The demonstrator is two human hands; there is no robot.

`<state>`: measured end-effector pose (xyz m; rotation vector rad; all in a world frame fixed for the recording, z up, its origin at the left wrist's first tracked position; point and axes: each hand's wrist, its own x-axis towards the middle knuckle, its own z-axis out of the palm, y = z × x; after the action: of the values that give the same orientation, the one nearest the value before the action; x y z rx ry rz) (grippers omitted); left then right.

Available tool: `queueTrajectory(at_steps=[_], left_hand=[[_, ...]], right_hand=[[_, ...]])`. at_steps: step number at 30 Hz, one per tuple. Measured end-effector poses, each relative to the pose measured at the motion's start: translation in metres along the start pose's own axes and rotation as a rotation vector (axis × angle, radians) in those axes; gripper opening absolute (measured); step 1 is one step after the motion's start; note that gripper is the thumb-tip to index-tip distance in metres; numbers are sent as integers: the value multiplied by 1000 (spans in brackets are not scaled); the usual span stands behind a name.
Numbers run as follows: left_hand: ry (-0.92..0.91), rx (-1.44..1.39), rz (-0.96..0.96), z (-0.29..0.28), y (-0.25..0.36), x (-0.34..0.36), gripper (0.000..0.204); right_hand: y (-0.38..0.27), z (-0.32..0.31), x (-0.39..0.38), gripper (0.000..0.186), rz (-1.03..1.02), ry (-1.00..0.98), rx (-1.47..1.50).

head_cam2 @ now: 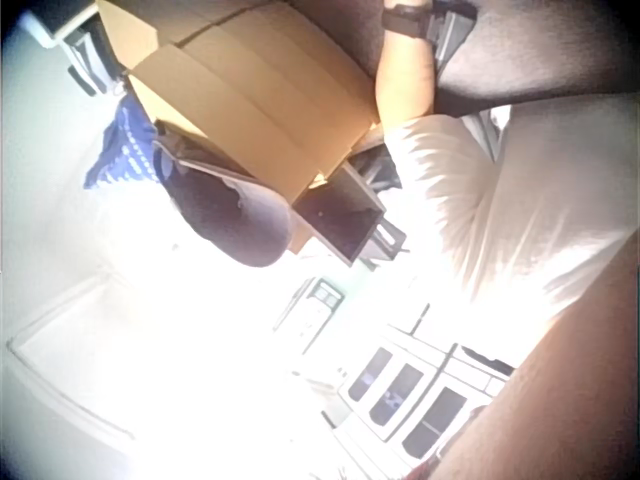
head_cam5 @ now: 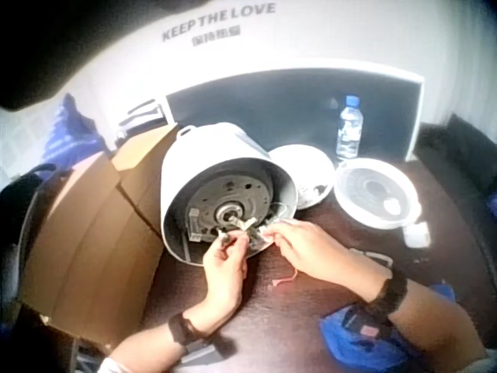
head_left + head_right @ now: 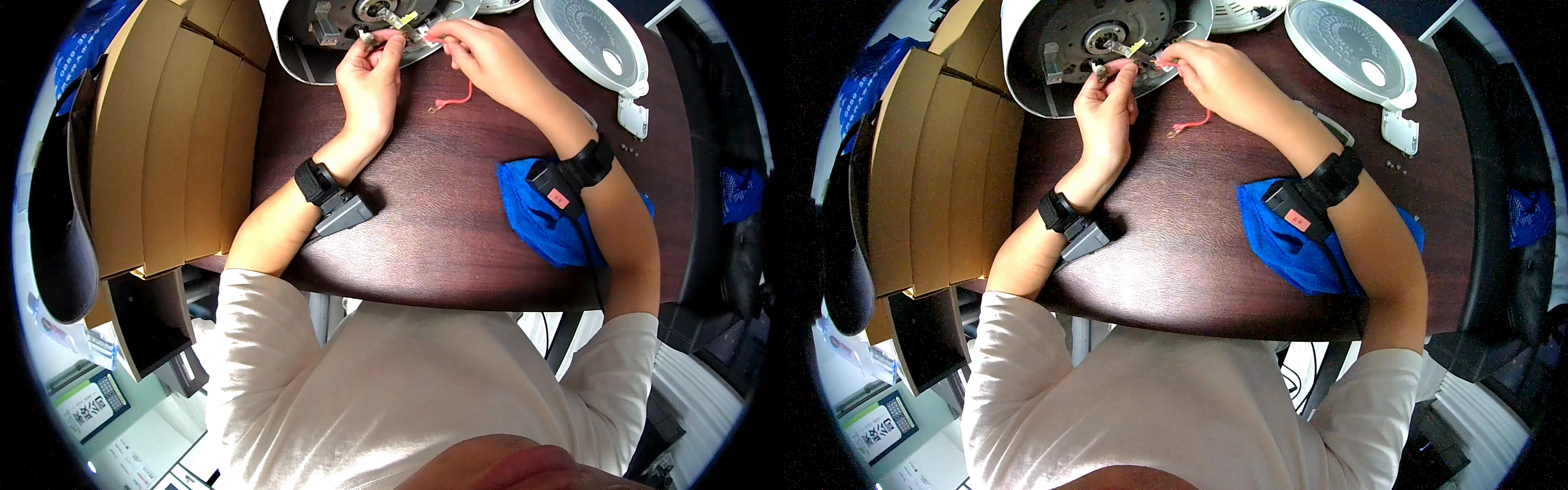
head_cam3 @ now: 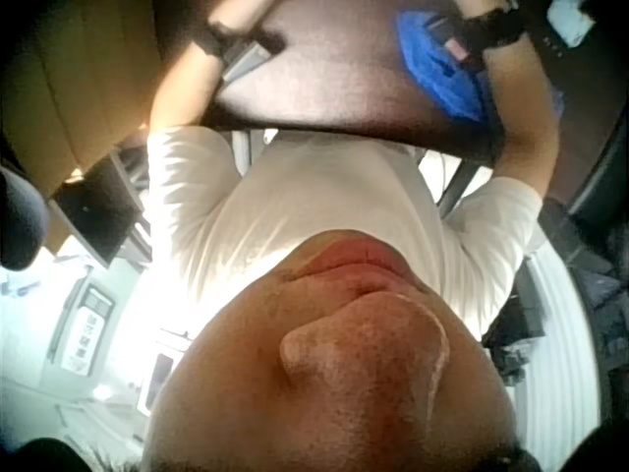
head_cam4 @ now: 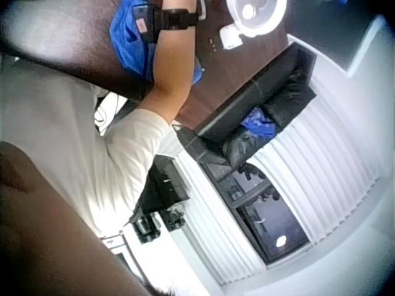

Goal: The person works on the internal wiring of a disassembled white appliance, using a screwdriver to adjust components and a blue cloth to wipe the interior. They connect red wires to terminals and secure them with screws, then continue adjusting internal parts.

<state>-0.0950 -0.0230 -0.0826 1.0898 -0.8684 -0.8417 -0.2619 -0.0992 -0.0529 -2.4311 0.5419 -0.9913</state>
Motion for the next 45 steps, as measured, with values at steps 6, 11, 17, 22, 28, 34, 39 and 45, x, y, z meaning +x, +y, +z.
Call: queueTrajectory(at_steps=[6, 11, 17, 22, 28, 34, 39, 45], left_hand=[[-5, -14, 13, 0, 0, 0, 15], [-7, 2, 23, -1, -1, 0, 16], [-14, 1, 28, 0, 0, -1, 16], [-9, -7, 24, -1, -1, -1, 16], [-11, -25, 22, 1, 0, -1, 14], [-26, -23, 22, -1, 0, -2, 15], [-15, -25, 8, -1, 1, -2, 16], [-15, -25, 19, -1, 0, -3, 16]], right_hand=[[1, 16, 7, 14, -7, 85, 37], [1, 12, 15, 15, 68, 84, -17], [9, 18, 19, 16, 5, 100, 7], [10, 19, 23, 18, 19, 79, -28], [7, 21, 22, 19, 38, 117, -42], [8, 23, 22, 19, 51, 116, -57], [11, 23, 22, 19, 33, 109, -66], [13, 25, 21, 20, 21, 130, -62]])
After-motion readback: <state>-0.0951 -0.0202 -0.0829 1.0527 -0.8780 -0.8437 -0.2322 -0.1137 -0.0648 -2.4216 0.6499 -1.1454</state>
